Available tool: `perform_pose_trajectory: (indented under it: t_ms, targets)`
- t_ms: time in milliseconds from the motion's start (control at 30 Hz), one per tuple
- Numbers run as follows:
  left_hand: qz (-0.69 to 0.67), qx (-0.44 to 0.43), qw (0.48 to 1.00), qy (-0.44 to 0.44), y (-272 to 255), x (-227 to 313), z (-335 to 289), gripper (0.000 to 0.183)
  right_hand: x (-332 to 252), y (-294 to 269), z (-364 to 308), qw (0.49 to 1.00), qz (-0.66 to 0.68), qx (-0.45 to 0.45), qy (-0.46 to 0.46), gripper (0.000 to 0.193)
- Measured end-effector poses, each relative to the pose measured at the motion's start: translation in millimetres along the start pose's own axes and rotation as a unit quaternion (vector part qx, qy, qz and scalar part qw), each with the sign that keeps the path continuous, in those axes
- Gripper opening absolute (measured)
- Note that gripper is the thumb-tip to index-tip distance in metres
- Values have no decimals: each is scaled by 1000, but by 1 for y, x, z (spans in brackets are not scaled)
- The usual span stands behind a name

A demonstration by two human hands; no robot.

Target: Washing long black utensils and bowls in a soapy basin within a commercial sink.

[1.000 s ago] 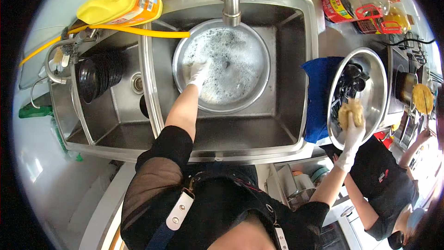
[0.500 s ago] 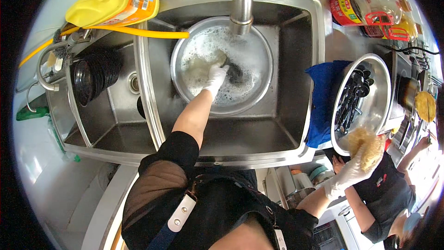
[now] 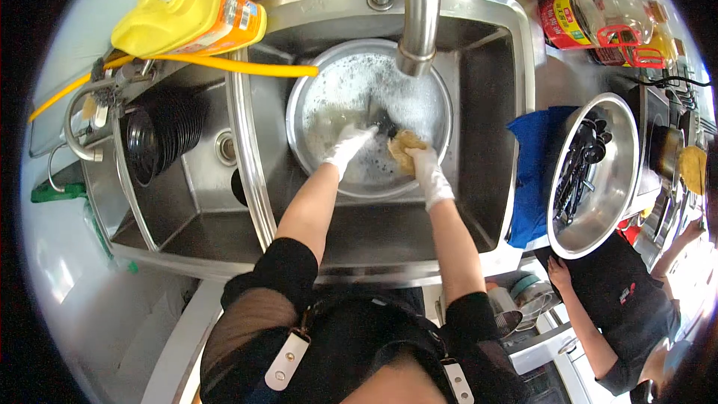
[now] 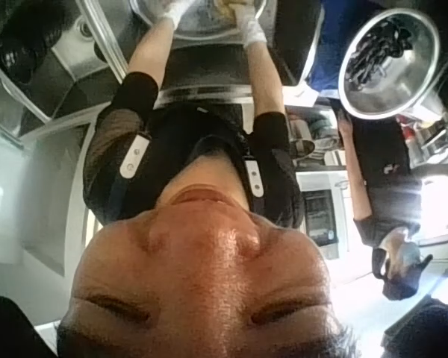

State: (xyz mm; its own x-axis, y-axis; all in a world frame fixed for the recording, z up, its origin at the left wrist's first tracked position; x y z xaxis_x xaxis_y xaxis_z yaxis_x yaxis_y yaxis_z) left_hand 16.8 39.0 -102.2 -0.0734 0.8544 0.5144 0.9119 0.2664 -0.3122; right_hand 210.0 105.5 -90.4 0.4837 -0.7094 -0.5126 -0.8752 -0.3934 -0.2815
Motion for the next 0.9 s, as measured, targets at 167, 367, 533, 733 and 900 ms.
perform_pose_trajectory:
  t_ms: [167, 367, 533, 733, 900]
  targets:
    - [-2, -106, 994, 19, 11, -8, 9, 42, 19, 62, 60, 981, 122, -112, -101, 49]
    - [-278, -102, 952, 83, 11, -40, -6, 46, -12, 76, 9, 937, 283, -177, -99, 54]
    - [-342, -112, 931, 64, 1, -47, -15, 48, -20, 84, -9, 930, 305, -179, -96, 54]
    - [-340, -132, 927, 82, -9, -47, -17, 46, -25, 87, -14, 936, 296, -137, -129, 51]
    - [-279, -159, 945, 65, -26, -39, -22, 44, -24, 100, -16, 943, 260, -69, -196, 49]
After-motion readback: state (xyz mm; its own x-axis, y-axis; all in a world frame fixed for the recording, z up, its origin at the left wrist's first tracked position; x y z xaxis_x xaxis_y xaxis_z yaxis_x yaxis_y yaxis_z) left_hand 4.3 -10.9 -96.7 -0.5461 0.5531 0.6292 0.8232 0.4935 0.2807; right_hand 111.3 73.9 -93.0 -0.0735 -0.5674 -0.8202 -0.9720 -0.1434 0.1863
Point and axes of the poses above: each hand's wrist, its own z-axis towards the middle knuckle, its own y-axis out of the palm, x = y × z, the point moved 2 cm from there along z, towards the middle knuckle, and after that the axes turned 2 degrees about -y, right-handed, at the moved point
